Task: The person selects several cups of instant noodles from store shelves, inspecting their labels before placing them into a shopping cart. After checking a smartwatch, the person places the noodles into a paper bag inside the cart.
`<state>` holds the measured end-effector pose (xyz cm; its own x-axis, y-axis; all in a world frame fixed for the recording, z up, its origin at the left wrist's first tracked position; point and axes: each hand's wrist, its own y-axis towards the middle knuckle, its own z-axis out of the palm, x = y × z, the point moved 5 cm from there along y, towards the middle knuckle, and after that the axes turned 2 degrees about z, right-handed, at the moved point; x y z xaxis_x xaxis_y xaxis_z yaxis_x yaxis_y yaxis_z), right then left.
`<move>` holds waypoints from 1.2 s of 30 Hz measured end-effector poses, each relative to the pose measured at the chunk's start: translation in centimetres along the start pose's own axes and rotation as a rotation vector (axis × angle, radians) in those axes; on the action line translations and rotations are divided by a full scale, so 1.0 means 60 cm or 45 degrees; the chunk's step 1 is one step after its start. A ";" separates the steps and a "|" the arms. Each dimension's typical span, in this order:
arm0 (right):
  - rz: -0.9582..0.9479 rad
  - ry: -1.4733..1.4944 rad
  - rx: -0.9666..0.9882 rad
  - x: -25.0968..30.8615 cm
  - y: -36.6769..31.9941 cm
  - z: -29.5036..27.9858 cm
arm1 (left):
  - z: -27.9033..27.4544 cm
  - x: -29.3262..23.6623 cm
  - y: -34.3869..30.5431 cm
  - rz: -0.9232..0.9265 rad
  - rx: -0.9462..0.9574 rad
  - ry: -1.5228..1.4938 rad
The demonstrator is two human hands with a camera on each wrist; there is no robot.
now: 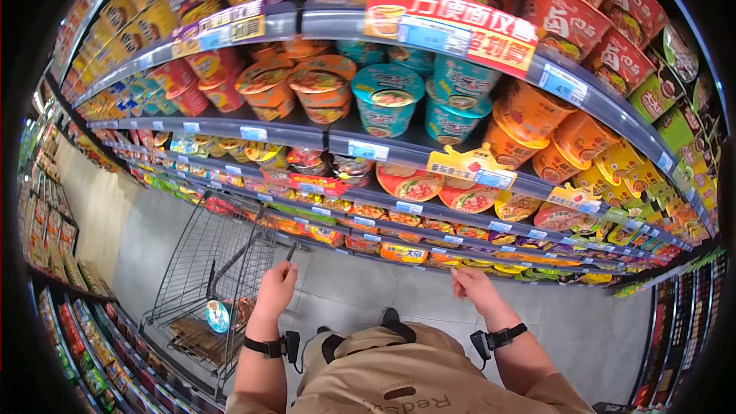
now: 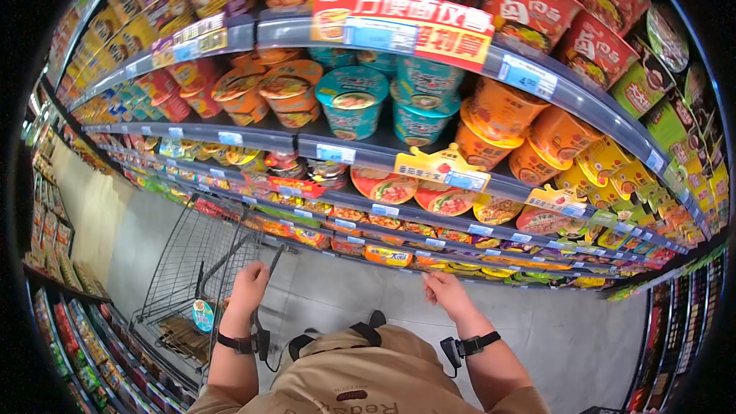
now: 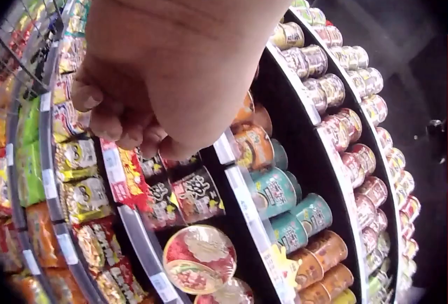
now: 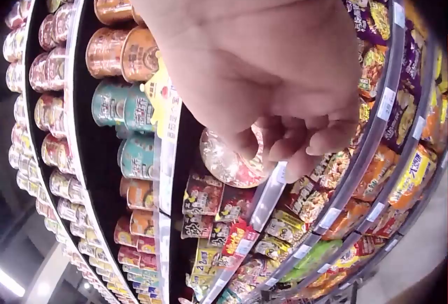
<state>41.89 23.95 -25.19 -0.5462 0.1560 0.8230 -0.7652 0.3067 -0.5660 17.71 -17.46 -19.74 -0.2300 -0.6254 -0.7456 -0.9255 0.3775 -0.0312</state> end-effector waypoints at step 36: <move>-0.444 0.414 -0.220 0.541 0.154 0.131 | 0.021 -0.407 0.417 0.131 0.288 -1.082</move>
<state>14.42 24.49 -4.09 -0.1131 0.2924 0.9496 -0.8008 0.5389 -0.2614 0.55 8.13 -3.13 0.0761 0.1041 -0.9917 -0.8102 0.5862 -0.0007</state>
